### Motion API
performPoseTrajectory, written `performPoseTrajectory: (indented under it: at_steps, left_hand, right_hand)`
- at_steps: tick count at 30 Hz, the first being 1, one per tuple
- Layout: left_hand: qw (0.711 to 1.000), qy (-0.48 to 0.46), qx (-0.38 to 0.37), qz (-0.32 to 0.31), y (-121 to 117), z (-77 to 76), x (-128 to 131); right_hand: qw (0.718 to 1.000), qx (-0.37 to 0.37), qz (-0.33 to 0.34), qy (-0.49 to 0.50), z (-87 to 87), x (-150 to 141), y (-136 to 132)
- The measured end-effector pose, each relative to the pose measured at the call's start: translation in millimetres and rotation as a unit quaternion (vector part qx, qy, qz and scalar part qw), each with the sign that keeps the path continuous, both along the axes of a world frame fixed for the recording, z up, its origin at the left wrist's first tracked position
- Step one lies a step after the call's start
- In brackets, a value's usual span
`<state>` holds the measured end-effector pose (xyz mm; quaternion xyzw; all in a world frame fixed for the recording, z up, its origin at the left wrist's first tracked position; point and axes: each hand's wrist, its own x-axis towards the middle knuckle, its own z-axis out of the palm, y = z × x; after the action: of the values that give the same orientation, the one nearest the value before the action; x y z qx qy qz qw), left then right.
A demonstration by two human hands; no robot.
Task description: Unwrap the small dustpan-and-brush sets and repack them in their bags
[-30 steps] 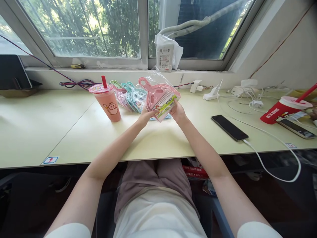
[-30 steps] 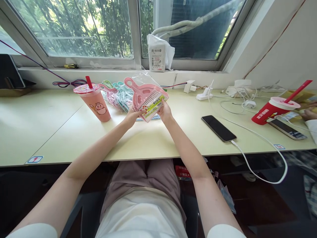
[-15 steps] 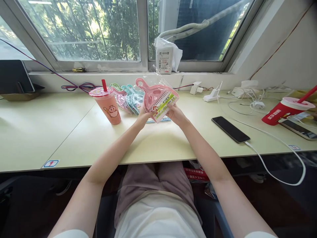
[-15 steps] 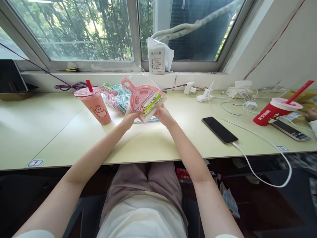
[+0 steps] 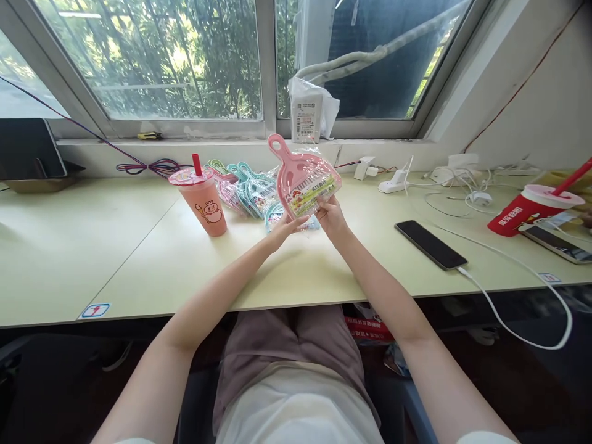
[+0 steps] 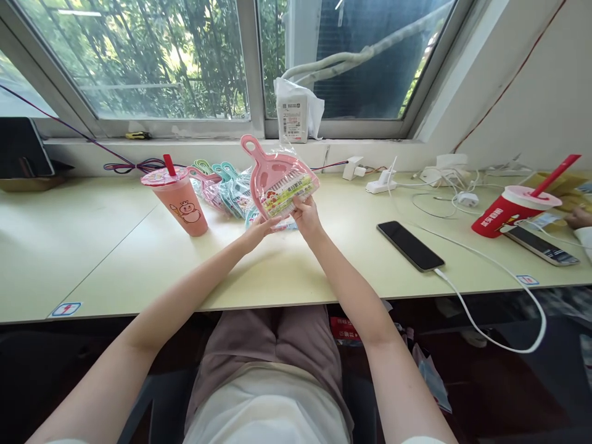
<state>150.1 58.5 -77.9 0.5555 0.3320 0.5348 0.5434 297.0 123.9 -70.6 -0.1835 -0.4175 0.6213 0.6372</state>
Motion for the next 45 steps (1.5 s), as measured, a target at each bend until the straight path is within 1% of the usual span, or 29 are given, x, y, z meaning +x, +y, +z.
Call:
performPoseTrajectory:
  at_steps: [2,4,6,8,12,17,19,21,24,26,27,28,32,35,38,40,45]
  left_hand:
    - [0.999,-0.040,0.035,0.008,5,2.6,-2]
    - [0.994,-0.075,0.067,0.035,9,5.2,-6]
    - [0.991,-0.087,0.081,0.065,12,5.9,-9]
    - [0.990,-0.079,0.075,0.088,14,4.6,-12]
    - [0.992,-0.044,0.032,0.110,15,1.5,-16]
    - [0.990,-0.028,0.021,0.133,9,2.9,-11]
    - [0.991,-0.034,0.019,0.129,6,3.2,-6]
    - [0.994,-0.031,0.003,0.108,2,3.0,-2]
    - [0.998,0.031,-0.049,0.032,-3,1.9,0]
    - [0.995,0.076,-0.064,-0.013,-4,1.0,0]
    - [0.995,0.083,-0.061,-0.016,-4,0.4,0]
    - [0.996,0.078,-0.051,-0.002,-2,-0.1,0]
    - [0.994,0.026,-0.008,0.103,8,-0.6,-4]
    - [0.992,0.012,0.007,0.128,14,2.1,-12]
    - [0.992,0.019,0.010,0.126,14,6.0,-19]
    - [0.993,0.035,0.011,0.112,12,8.0,-22]
    - [0.994,0.098,-0.008,0.038,9,10.0,-23]
  right_hand:
    - [1.000,0.004,-0.001,0.004,-0.6,0,1]
    - [1.000,0.003,0.004,0.004,-0.9,0,1]
    - [1.000,-0.004,0.008,0.000,-1.1,0,0]
    - [1.000,-0.014,0.009,-0.008,-1.5,-2,-2]
    - [1.000,-0.022,0.006,-0.010,-3.2,-5,-4]
    - [0.999,-0.041,-0.005,-0.004,-7.7,-8,-3]
    - [0.999,-0.046,-0.016,-0.001,-8.9,-9,-3]
    - [0.998,-0.051,-0.029,0.003,-9.1,-8,-2]
    - [0.996,-0.066,-0.051,0.014,-7.8,-7,0]
    - [0.995,-0.074,-0.061,0.025,-6.6,-7,1]
    - [0.995,-0.074,-0.064,0.031,-6.2,-8,1]
    - [0.995,-0.074,-0.064,0.036,-6.0,-8,2]
    - [0.995,-0.074,-0.059,0.037,-8.3,-11,1]
    - [0.996,-0.078,-0.043,0.023,-10.3,-13,0]
    - [0.996,-0.076,-0.031,0.017,-9.7,-12,1]
    - [0.997,-0.068,-0.025,0.015,-8.0,-9,2]
    - [1.000,-0.029,0.002,-0.011,-3.2,-2,4]
